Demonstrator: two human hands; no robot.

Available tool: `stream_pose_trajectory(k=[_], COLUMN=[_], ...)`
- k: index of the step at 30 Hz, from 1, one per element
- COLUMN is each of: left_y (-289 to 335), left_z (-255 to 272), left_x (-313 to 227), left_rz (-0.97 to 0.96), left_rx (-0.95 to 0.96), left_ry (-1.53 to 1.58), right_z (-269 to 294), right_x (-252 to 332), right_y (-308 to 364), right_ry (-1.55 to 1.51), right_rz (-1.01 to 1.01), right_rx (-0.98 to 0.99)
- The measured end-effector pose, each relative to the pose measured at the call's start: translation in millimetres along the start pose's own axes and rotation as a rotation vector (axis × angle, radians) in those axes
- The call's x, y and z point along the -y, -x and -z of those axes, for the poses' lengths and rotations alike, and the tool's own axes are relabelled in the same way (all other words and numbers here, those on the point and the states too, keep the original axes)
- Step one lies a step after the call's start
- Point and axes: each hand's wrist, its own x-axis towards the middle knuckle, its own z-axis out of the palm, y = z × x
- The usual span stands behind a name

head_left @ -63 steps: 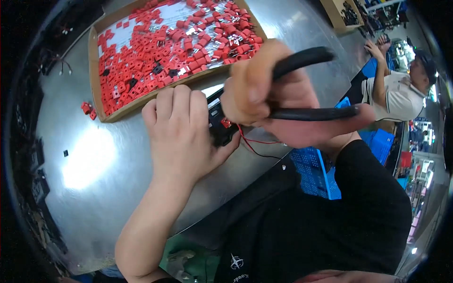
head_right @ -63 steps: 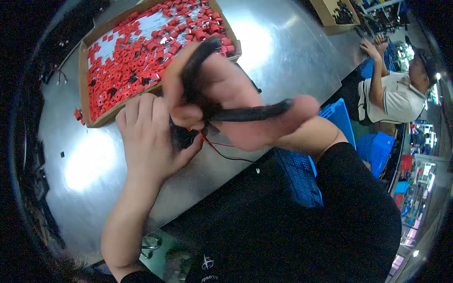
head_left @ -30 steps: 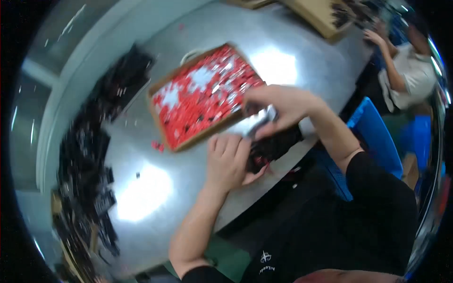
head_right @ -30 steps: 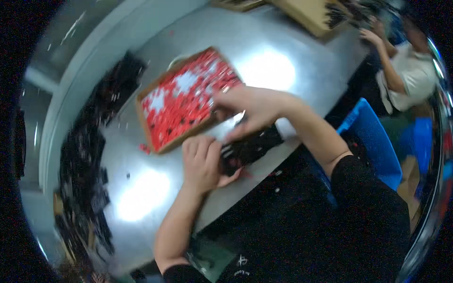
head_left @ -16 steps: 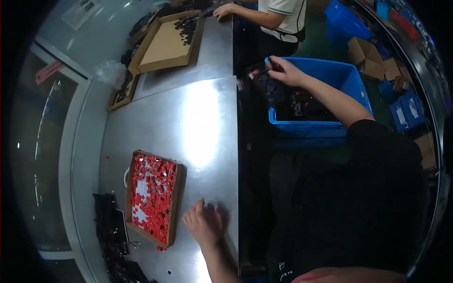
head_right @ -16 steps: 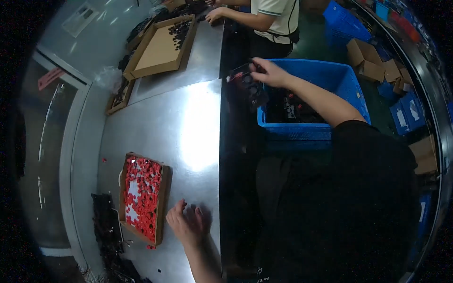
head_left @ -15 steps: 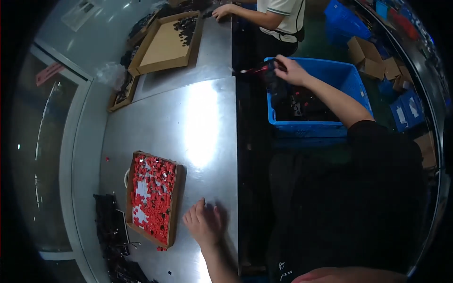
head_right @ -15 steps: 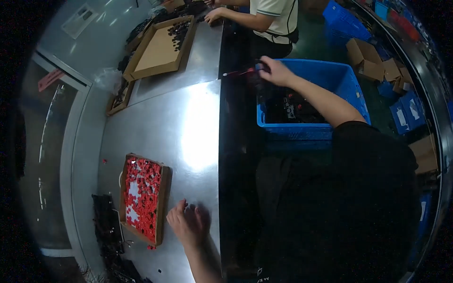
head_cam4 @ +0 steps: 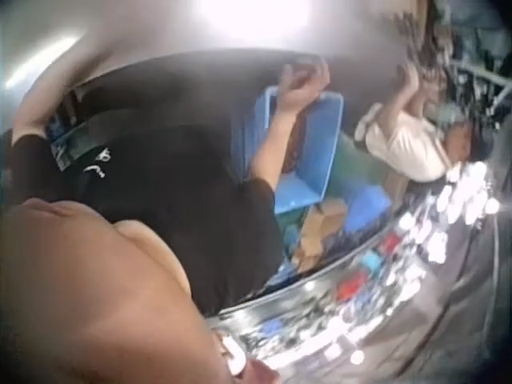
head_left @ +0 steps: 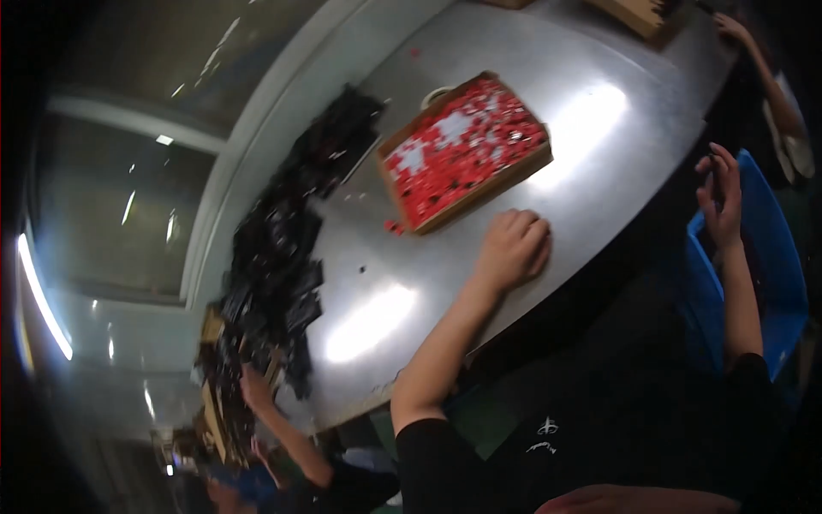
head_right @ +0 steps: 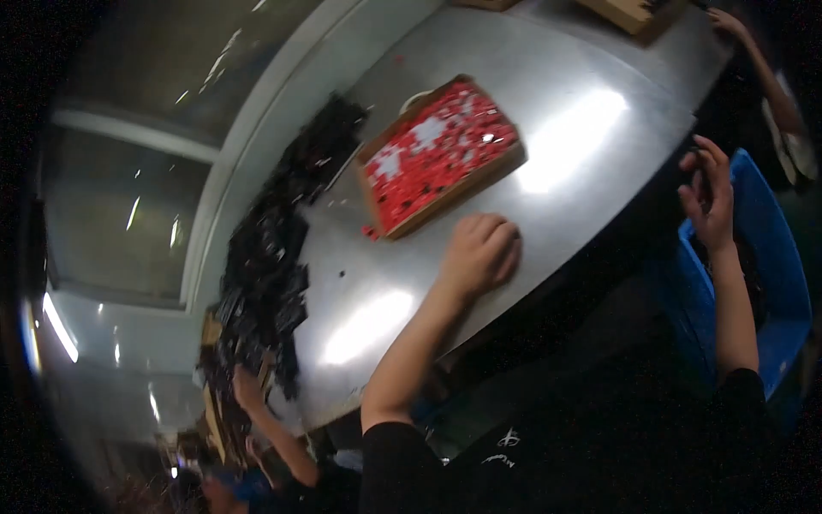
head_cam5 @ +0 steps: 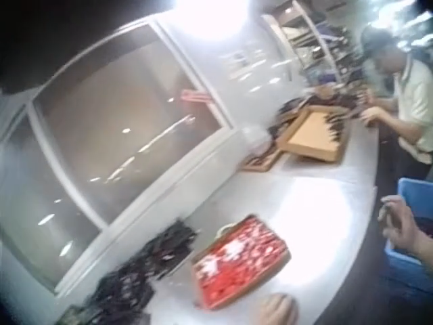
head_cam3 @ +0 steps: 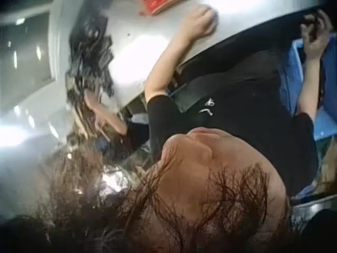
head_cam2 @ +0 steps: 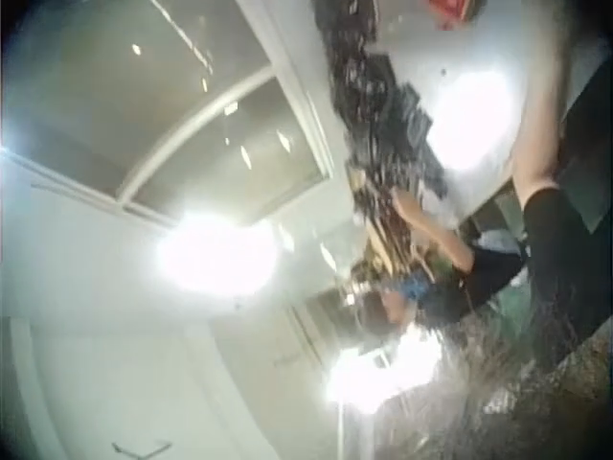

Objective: Assembling small cooling fans by attaching red plastic components and managing wires.

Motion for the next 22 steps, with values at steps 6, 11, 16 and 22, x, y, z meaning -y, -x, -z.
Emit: stream_pose_trajectory(k=[6,11,16,22], left_y=[33.8,114.4,273.7,317.3], left_z=[-2.5,51.5,185.1,199.9], left_x=[-36.1,11.7,127.4,148.6], left_rz=[0.089,0.256,0.976,1.374], left_rx=[-0.112,-0.016,-0.135,0.055], left_ry=[-0.163,-0.204,-1.052,-0.725], right_z=[-157.3,-220.9,-231.1,-226.1], right_x=[150.1,155.8,171.7,165.2], right_y=[-65.2,-31.0,-31.8,-30.9], right_ry=[-0.27,-0.131,-0.176,-0.067], right_rz=[0.553,0.834,0.844,0.625], right_rx=[0.753,0.79,0.734,0.736])
